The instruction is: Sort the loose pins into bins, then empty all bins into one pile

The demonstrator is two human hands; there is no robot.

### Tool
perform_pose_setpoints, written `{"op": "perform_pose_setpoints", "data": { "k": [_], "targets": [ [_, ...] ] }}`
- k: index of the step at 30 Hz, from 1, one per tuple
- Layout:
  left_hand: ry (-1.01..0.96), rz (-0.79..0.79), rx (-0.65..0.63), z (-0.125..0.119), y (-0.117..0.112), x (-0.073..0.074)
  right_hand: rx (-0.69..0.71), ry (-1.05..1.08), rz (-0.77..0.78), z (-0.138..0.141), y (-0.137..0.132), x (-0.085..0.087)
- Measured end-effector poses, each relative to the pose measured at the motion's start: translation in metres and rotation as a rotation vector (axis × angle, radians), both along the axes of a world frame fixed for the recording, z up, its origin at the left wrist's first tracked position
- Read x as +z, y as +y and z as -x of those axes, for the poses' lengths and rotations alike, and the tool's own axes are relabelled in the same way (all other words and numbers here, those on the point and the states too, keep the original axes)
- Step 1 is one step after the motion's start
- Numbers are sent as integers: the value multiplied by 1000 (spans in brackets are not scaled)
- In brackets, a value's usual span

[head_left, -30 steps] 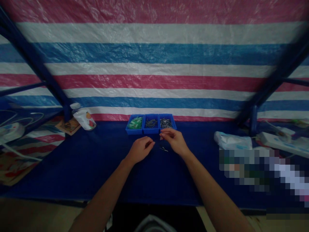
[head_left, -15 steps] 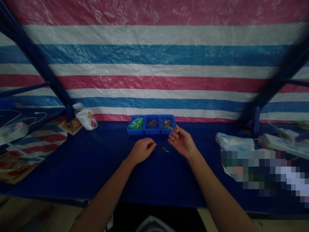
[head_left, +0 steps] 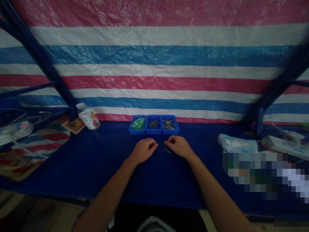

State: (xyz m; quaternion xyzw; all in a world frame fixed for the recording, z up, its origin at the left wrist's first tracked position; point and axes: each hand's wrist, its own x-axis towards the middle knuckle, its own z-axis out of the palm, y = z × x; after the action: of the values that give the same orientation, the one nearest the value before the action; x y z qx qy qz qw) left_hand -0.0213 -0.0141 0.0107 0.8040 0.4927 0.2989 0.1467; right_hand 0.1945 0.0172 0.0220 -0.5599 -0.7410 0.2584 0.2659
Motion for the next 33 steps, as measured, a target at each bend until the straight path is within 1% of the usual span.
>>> {"op": "perform_pose_setpoints", "data": {
  "k": [2,4,8,11,14,16,19,21,23,24,27,30,33],
  "targets": [
    [3,7,0,0,0,0,69,-171,-69,5,-4,-4],
    [8,14,0,0,0,0,115,-259,-122,9,-7,-7],
    [13,16,-6,0,0,-1,176,-294,-164,12,-7,-11],
    [8,14,-7,0,0,-1,204,-217,-235,11,-4,-13],
    [8,9,-5,1,0,-1,190,-37,-287,11,-1,-14],
    [6,11,-4,1,0,-1,175,66,-316,11,0,-13],
    [3,11,-4,0,0,0,198,151,-373,11,-1,-10],
    [3,9,-1,0,0,0,205,221,-381,12,-1,-8],
    [3,11,1,0,0,1,174,355,-330,12,1,-6],
    [4,14,2,0,0,1,153,448,-278,13,1,-5],
    [10,21,-1,1,0,2,121,769,-58,12,3,0],
    [8,24,0,1,-1,2,133,1064,151,10,0,6],
    [10,26,10,1,0,2,155,1276,291,6,-4,12]
  ]
}}
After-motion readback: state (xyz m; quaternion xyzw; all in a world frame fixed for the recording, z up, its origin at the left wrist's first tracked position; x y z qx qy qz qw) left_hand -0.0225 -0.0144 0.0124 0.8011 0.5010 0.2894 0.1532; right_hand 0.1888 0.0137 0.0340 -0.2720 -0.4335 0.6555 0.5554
